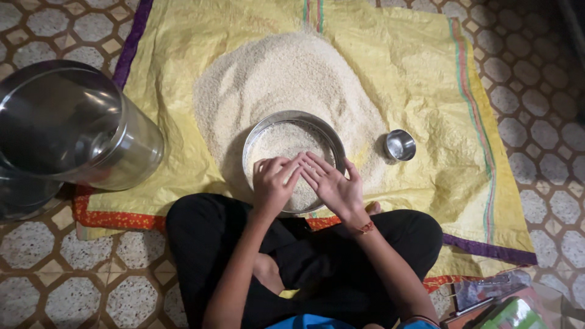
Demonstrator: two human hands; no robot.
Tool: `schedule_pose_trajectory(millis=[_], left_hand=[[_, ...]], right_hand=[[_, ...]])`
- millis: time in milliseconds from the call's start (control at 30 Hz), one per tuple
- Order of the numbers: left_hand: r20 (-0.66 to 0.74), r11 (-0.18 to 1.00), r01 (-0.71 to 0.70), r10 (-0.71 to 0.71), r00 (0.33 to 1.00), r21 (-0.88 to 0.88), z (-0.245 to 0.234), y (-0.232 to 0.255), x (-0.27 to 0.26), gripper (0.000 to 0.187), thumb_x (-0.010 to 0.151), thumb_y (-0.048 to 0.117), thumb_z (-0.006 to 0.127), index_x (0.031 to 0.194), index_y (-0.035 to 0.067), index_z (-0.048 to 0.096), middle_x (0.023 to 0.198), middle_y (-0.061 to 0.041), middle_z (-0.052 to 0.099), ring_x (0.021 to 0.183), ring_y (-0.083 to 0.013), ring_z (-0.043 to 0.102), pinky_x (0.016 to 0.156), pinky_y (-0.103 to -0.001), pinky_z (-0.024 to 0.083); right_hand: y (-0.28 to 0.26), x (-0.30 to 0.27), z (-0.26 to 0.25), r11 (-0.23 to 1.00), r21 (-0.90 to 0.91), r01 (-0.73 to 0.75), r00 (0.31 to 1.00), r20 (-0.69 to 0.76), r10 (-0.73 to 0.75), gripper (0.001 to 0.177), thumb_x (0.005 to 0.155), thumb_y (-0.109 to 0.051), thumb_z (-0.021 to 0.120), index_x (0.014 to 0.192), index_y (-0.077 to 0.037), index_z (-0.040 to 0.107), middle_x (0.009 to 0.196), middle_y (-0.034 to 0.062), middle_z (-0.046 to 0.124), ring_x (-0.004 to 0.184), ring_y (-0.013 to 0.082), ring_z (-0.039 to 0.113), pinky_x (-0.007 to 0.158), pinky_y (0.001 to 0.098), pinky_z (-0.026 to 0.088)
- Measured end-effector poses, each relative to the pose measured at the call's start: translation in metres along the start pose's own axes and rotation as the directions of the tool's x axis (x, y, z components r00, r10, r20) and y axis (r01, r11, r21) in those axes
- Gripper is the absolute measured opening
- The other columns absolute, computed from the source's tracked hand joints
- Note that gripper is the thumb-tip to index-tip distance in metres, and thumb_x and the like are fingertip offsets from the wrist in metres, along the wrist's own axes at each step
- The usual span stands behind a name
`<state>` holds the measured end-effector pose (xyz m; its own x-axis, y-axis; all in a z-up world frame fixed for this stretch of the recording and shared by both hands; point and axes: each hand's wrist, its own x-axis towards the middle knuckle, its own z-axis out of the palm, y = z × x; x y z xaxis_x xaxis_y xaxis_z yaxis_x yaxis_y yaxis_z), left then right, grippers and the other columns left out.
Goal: The person sits on the floor and sifts a large pile of white grains spread on a yellow sack. They use a metal sieve to separate the grains, picking out small debris by hand and placing it into a small metal cup. The person also uses a small metal cup to scoop grains from the pile and pour them into the sieve for further sifting.
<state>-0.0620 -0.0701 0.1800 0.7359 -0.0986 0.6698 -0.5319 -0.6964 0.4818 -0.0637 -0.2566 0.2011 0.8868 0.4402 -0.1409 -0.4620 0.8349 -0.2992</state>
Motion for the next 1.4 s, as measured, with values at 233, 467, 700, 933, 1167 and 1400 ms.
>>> schedule_pose_trajectory(millis=[233,467,700,933,1167,1400], left_hand=[[0.114,0.993,-0.119,0.116,0.987,0.016,0.012,0.008,0.005,0.019,0.091,0.020,0.078,0.110,0.018,0.081,0.082,0.002,0.067,0.080,-0.0169,0.060,0.079,-0.034,0.044],[0.167,0.982,-0.182,0.171,0.971,0.054,0.024,0.003,0.003,0.017,0.091,0.019,0.079,0.108,0.016,0.080,0.087,0.001,0.072,0.083,-0.0159,0.062,0.083,-0.036,0.046],[0.246,0.955,-0.263,0.225,0.943,0.136,0.009,0.012,0.007,0.025,0.083,0.016,0.081,0.107,0.014,0.076,0.096,0.000,0.071,0.094,-0.0175,0.065,0.093,-0.039,0.044],[0.291,0.953,-0.258,0.205,0.935,0.157,0.013,0.009,0.007,0.015,0.087,0.017,0.079,0.097,0.010,0.070,0.099,-0.003,0.069,0.097,-0.0180,0.064,0.095,-0.040,0.044],[0.336,0.955,-0.237,0.167,0.927,0.180,0.014,0.007,0.001,0.018,0.089,0.021,0.075,0.101,0.009,0.070,0.099,-0.005,0.070,0.096,-0.0189,0.064,0.091,-0.038,0.045],[0.382,0.991,-0.117,0.083,0.920,0.067,0.002,0.010,0.009,0.014,0.089,0.017,0.075,0.092,0.007,0.065,0.092,-0.007,0.069,0.094,-0.0220,0.065,0.088,-0.040,0.048]], right_hand=[[-0.004,-0.003,0.001,0.998,-0.067,-0.005,1.000,0.022,0.007,0.086,0.102,-0.053,0.033,0.155,0.015,0.024,0.164,0.0294,0.030,0.152,0.0351,0.033,0.129,0.0419,0.022],[-0.005,-0.004,0.002,0.993,-0.121,-0.014,1.000,-0.025,0.011,0.087,0.101,-0.055,0.034,0.155,0.013,0.027,0.163,0.0277,0.033,0.151,0.0324,0.036,0.128,0.0401,0.023],[-0.004,-0.005,0.000,0.986,-0.164,-0.028,0.999,-0.035,0.022,0.090,0.099,-0.058,0.038,0.155,0.013,0.029,0.162,0.0268,0.035,0.149,0.0315,0.038,0.128,0.0391,0.024],[-0.001,-0.005,-0.010,0.998,-0.054,-0.045,0.999,-0.006,0.044,0.090,0.101,-0.055,0.042,0.157,0.014,0.030,0.159,0.0259,0.040,0.143,0.0298,0.044,0.127,0.0385,0.028],[0.001,-0.003,-0.007,0.980,-0.189,-0.063,0.997,-0.060,0.052,0.089,0.097,-0.056,0.043,0.152,0.013,0.034,0.152,0.0245,0.048,0.137,0.0295,0.049,0.122,0.0372,0.033],[0.004,-0.001,-0.016,0.986,-0.143,-0.084,0.996,-0.005,0.084,0.088,0.100,-0.053,0.046,0.153,0.017,0.034,0.148,0.0254,0.048,0.135,0.0290,0.051,0.122,0.0383,0.035]])
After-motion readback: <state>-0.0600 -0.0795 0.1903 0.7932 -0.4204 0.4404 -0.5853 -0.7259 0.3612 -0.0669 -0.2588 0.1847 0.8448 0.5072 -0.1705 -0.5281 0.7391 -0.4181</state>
